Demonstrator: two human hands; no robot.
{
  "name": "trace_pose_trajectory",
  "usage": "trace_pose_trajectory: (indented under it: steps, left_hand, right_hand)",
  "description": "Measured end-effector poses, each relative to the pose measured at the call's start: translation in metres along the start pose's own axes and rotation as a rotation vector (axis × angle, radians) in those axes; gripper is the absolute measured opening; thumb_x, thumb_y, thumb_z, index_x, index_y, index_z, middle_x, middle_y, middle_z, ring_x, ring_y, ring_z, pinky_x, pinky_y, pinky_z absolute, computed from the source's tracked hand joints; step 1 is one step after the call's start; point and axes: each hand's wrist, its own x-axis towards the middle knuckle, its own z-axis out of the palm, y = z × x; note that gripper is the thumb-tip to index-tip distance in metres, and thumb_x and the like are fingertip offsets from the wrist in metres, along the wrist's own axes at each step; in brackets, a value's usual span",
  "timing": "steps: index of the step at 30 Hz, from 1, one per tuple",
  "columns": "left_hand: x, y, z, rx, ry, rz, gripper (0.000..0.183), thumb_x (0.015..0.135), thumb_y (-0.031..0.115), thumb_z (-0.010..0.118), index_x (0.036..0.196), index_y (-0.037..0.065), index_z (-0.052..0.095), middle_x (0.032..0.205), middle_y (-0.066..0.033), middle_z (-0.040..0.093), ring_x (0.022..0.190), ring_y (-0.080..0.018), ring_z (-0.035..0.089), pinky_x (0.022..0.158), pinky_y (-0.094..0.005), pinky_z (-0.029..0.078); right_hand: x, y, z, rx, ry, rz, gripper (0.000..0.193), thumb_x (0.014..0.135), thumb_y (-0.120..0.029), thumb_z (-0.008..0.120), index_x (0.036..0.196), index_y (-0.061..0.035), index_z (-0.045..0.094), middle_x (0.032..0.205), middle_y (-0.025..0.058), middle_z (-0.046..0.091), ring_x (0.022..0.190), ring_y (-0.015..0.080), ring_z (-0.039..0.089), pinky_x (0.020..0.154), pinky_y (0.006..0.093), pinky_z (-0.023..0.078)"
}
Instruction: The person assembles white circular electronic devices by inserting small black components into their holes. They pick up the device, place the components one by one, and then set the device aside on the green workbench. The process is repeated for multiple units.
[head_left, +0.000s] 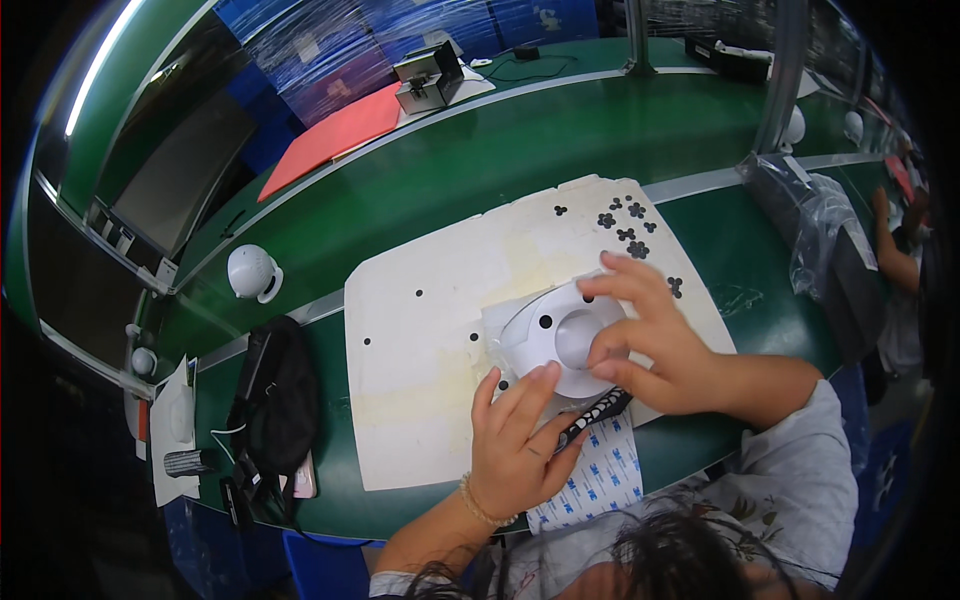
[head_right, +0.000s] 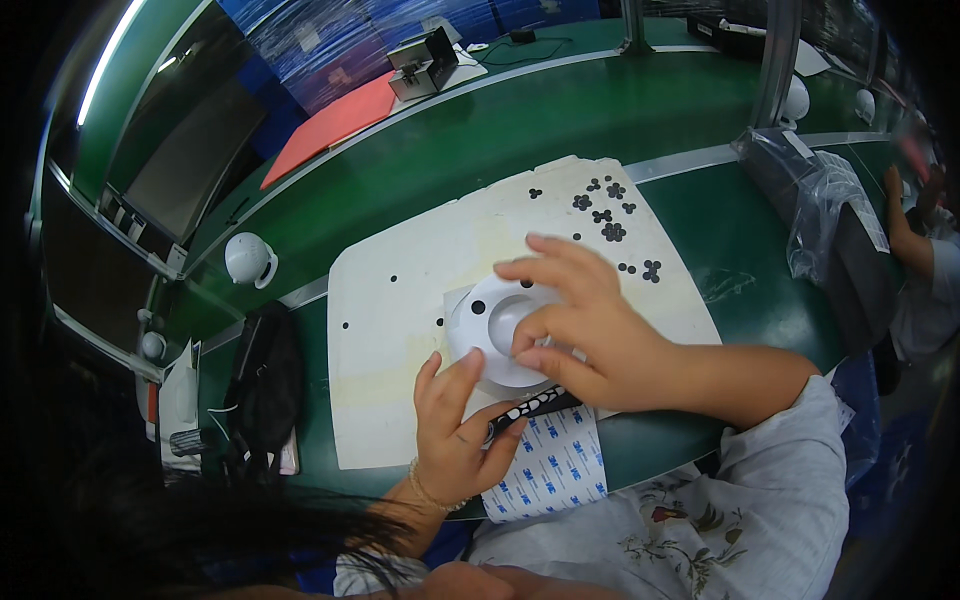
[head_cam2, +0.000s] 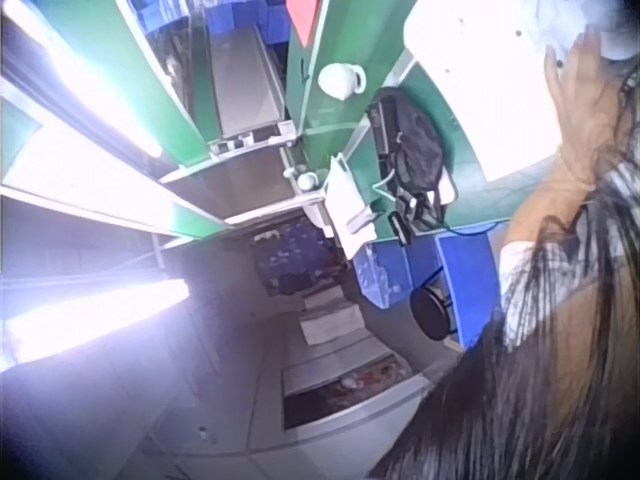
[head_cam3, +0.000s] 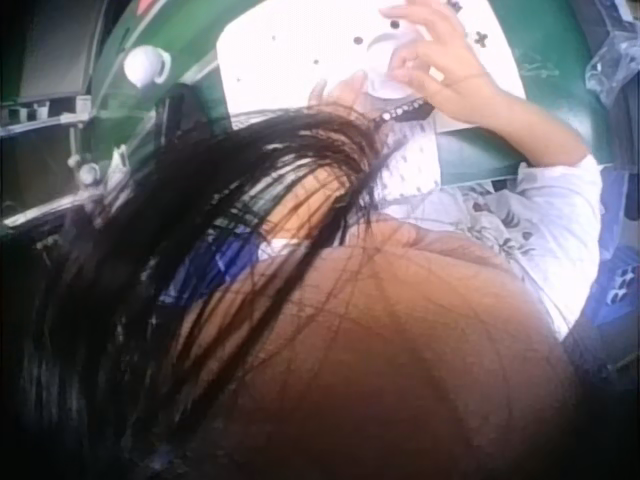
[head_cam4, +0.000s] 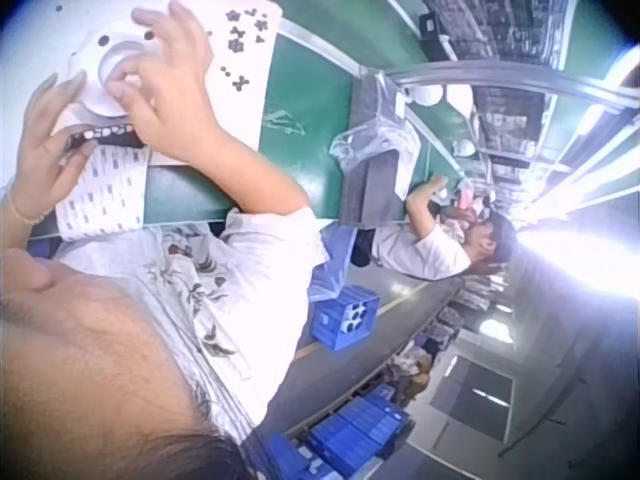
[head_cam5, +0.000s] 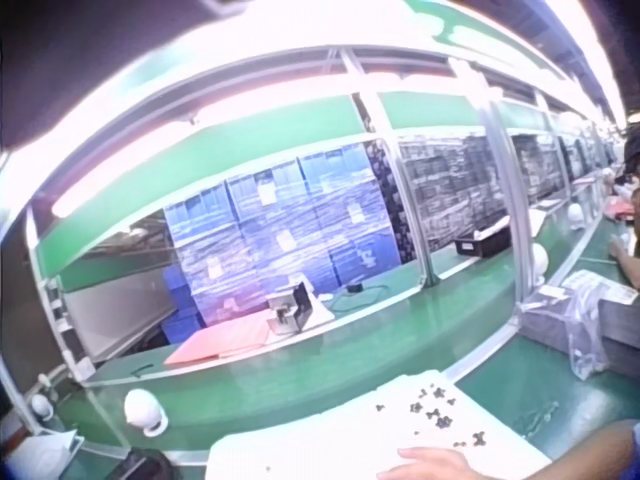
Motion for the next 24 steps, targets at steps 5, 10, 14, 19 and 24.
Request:
trace_pose_trajectory:
  steps: [5,10,14,19,24]
  left_hand:
    - [0.000,-0.003,0.002,0.044,0.003,0.014,0.023,0.067,0.014,0.070,0.087,0.006,0.064,0.127,-0.0222,0.045,0.119,-0.0326,0.039,0.100,-0.0487,0.024]
    - [0.001,-0.003,0.001,0.070,-0.009,0.022,0.021,0.068,0.014,0.069,0.087,0.007,0.064,0.126,-0.0195,0.047,0.120,-0.0308,0.039,0.100,-0.0470,0.024]
    - [0.000,-0.003,0.001,0.073,-0.010,0.016,0.020,0.069,0.014,0.068,0.087,0.007,0.064,0.126,-0.0184,0.048,0.120,-0.0303,0.039,0.100,-0.0470,0.024]
    - [0.001,-0.003,0.000,0.089,-0.013,0.017,0.020,0.070,0.014,0.068,0.087,0.006,0.064,0.125,-0.0172,0.049,0.120,-0.0291,0.039,0.100,-0.0471,0.024]
    - [0.001,-0.002,0.001,0.093,0.012,-0.011,0.014,0.071,0.016,0.068,0.079,0.007,0.063,0.124,-0.0109,0.052,0.119,-0.0226,0.042,0.100,-0.0472,0.023]
  right_hand:
    - [-0.004,-0.004,0.011,0.081,-0.110,0.067,0.008,0.082,-0.018,0.057,0.081,-0.0098,0.057,0.132,0.0153,0.039,0.128,0.0384,0.024,0.099,0.0510,0.019]
    - [-0.004,-0.002,0.014,0.035,-0.114,0.051,0.008,0.081,-0.017,0.057,0.081,-0.0091,0.057,0.133,0.0155,0.038,0.129,0.0383,0.024,0.098,0.0509,0.020]
    - [-0.005,-0.002,0.016,-0.004,-0.091,0.021,0.008,0.080,-0.017,0.058,0.081,-0.0088,0.057,0.131,0.0154,0.041,0.127,0.0381,0.026,0.097,0.0507,0.021]
    - [-0.009,0.001,0.017,-0.062,-0.031,-0.055,0.011,0.078,-0.019,0.060,0.084,-0.0102,0.059,0.128,0.0137,0.045,0.124,0.0365,0.033,0.095,0.0491,0.023]
    - [-0.026,0.005,0.019,-0.388,0.035,-0.276,0.022,0.078,-0.029,0.060,0.093,-0.0142,0.061,0.124,0.0072,0.049,0.120,0.0308,0.038,0.093,0.0449,0.025]
